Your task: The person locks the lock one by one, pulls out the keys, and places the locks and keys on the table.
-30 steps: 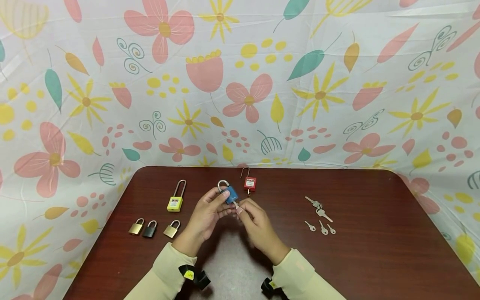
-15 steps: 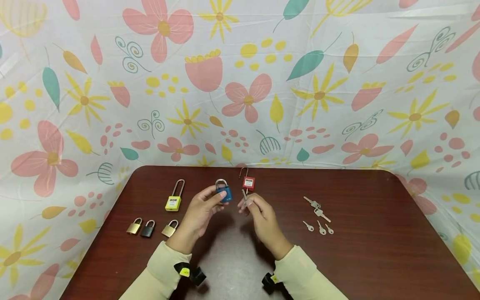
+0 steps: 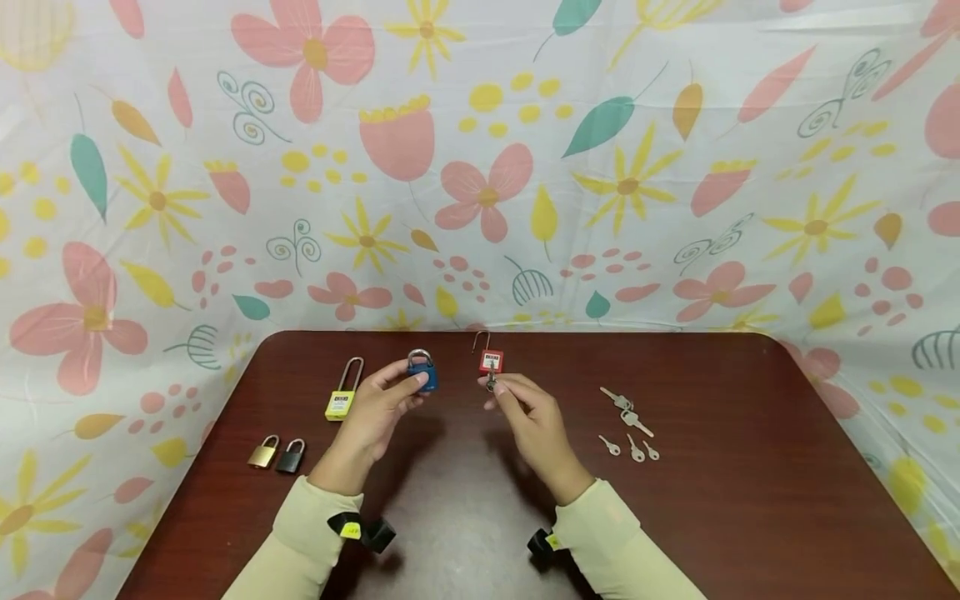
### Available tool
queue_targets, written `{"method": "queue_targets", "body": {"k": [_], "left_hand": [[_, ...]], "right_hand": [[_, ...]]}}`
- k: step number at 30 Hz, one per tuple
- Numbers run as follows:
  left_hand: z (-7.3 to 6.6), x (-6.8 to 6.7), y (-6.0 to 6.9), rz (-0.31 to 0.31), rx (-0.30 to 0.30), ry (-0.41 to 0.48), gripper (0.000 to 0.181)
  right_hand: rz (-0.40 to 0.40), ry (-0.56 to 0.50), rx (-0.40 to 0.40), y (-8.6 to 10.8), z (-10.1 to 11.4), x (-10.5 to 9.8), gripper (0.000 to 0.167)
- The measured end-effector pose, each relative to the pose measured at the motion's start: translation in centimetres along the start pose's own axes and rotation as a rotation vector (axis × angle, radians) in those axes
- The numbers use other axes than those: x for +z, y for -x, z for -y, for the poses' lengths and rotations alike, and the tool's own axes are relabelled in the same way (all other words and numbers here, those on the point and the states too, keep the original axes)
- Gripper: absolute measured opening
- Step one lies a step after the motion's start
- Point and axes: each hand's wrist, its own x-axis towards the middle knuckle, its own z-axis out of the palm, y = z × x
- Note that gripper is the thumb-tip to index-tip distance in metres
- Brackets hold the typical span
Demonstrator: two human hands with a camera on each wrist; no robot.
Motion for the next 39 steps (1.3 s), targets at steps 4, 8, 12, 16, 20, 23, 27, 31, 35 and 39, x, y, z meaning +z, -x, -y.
{"method": "queue_targets", "body": {"k": [4,8,12,16,20,23,27,31,35,39], "left_hand": [[-0.4,-0.7,0.2,0.000,-0.011,-0.012,0.040],[-0.8,-1.7,0.4,-0.008,-0.009,-0.026,0.040],[-1.1,-3.1,0.7,-0.022,-0.011,-0.062,0.041],[-1.1,-4.6,1.0,-0.031,-0.018,-0.128,0.042],[-0.8,-6.0,1.3,-0.050,-0.031,-0.193,0.044],[-0.4,-6.8,1.4,-0.055,-0.047,-0.241,0.044],[0.1,-7.5,1.7,-0.024,-0.077,-0.325,0.039],[0.5,-8.0,2.1,0.029,-0.099,-0.404,0.033],[1.1,-8.5,2.5,0.091,-0.123,-0.444,0.036],[1.6,-8.9,2.9,0.153,-0.147,-0.473,0.036]], "right_hand": [[-0.026,0.048,0.015,0.2,-0.2,-1.3,0.024],[-0.066,0.082,0.036,0.5,-0.4,-3.0,0.024],[-0.104,0.101,0.082,1.0,-0.7,-4.7,0.023],[-0.142,0.137,0.121,1.6,-0.9,-6.1,0.023],[-0.183,0.159,0.175,2.1,-0.9,-7.2,0.023],[-0.205,0.210,0.227,2.6,-0.8,-8.1,0.024],[-0.226,0.261,0.323,3.2,-0.6,-9.5,0.030],[-0.235,0.299,0.377,3.9,-0.6,-10.7,0.035],[-0.261,0.373,0.388,4.4,-0.8,-11.7,0.035],[-0.271,0.402,0.400,4.9,-1.0,-12.3,0.034]]}}
